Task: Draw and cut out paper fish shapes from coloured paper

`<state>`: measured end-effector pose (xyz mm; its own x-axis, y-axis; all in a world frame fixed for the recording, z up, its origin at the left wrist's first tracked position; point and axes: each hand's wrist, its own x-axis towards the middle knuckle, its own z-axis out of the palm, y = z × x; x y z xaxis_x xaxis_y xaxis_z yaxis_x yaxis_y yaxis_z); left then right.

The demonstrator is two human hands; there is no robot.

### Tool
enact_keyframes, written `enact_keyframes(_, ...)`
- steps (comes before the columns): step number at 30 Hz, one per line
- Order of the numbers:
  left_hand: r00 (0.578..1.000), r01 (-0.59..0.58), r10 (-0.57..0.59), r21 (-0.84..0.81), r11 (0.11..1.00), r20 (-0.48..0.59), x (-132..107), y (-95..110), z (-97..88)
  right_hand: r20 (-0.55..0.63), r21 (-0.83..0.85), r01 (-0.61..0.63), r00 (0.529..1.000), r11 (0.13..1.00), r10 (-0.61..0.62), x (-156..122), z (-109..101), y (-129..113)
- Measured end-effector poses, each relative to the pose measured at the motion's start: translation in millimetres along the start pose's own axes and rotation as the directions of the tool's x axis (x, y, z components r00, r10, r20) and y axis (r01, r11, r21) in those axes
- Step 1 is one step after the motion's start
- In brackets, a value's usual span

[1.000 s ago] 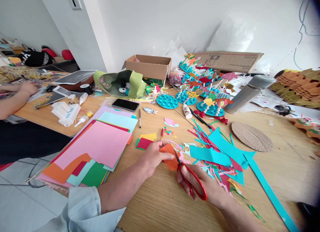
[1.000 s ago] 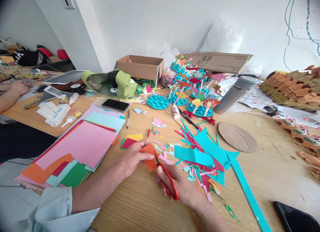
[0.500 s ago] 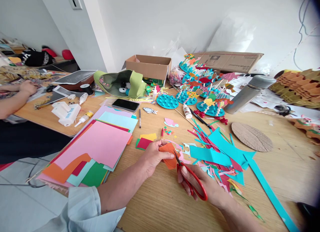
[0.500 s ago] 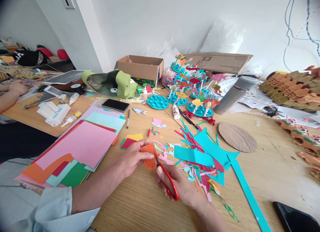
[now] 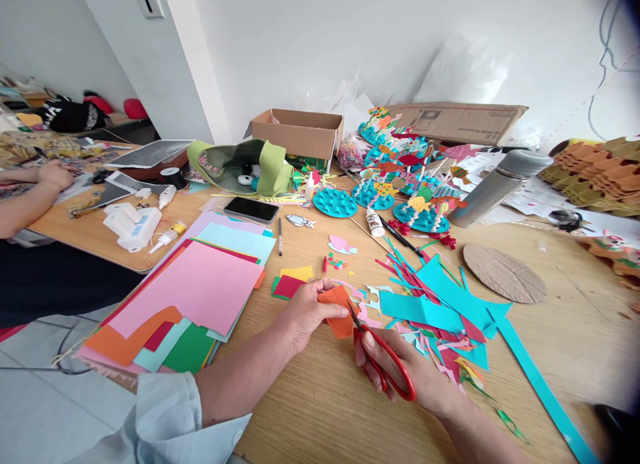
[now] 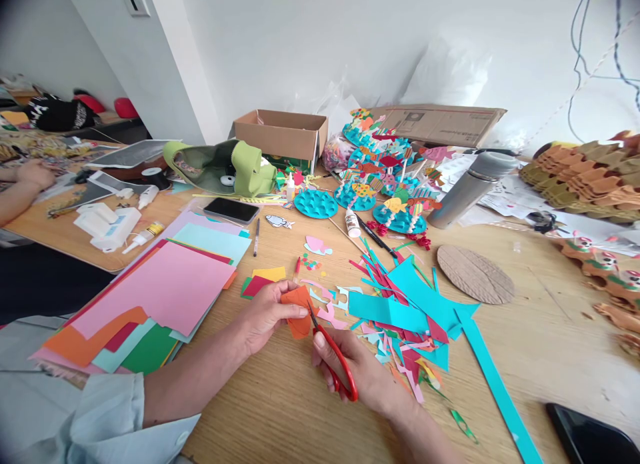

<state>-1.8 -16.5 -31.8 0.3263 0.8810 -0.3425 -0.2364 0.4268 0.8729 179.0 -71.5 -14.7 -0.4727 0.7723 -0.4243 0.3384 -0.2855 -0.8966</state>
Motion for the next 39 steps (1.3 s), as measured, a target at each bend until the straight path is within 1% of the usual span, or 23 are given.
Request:
enact_keyframes(9, 1.0, -0.009, 0.01, -0.012, 1.0, 0.025, -1, 1, 1.3, 0.007, -0.028, 0.019, 1.0, 0.999, -0.019, 1, -1, -3)
enact_keyframes(16, 1.0, 0.004, -0.004, 0.02, 1.0, -0.002, -5, 6, 4.7, 0.018, -0.028, 0.044, 0.999, 0.999, -0.044, 2, 0, -7)
enact_keyframes(18, 1.0, 0.001, 0.0, 0.035, 0.999, -0.015, -8, 10, 7.5, 0.018, -0.028, 0.043, 0.999, 0.999, -0.043, 2, 0, -8)
enact_keyframes(21, 0.998, -0.016, 0.022, 0.082, 0.996, -0.064, -11, 18, 11.5, 0.018, -0.026, 0.042, 0.999, 0.999, -0.041, 2, 0, -8)
enact_keyframes(24, 0.997, -0.008, 0.018, 0.119, 0.993, -0.081, -13, 23, 13.1, 0.017, -0.022, 0.045, 0.999, 0.999, -0.045, 2, 0, -6)
enact_keyframes(26, 0.998, -0.011, 0.017, 0.097, 0.995, -0.06, -12, 22, 12.5, 0.021, -0.019, 0.055, 0.998, 0.998, -0.055, 1, 0, -5)
enact_keyframes(31, 0.999, -0.017, 0.017, -0.014, 1.0, 0.032, -7, 13, 9.9, 0.015, -0.019, 0.073, 0.997, 0.997, -0.072, 1, 0, -6)
enact_keyframes(35, 0.995, -0.094, 0.094, -0.005, 0.996, 0.013, -4, 9, 8.8, 0.003, -0.021, 0.063, 0.998, 0.998, -0.063, 2, 0, -7)
enact_keyframes(39, 0.995, -0.1, 0.1, 0.009, 0.995, 0.009, -2, 8, 7.6, -0.004, -0.014, 0.045, 0.999, 0.999, -0.045, 2, 0, -7)
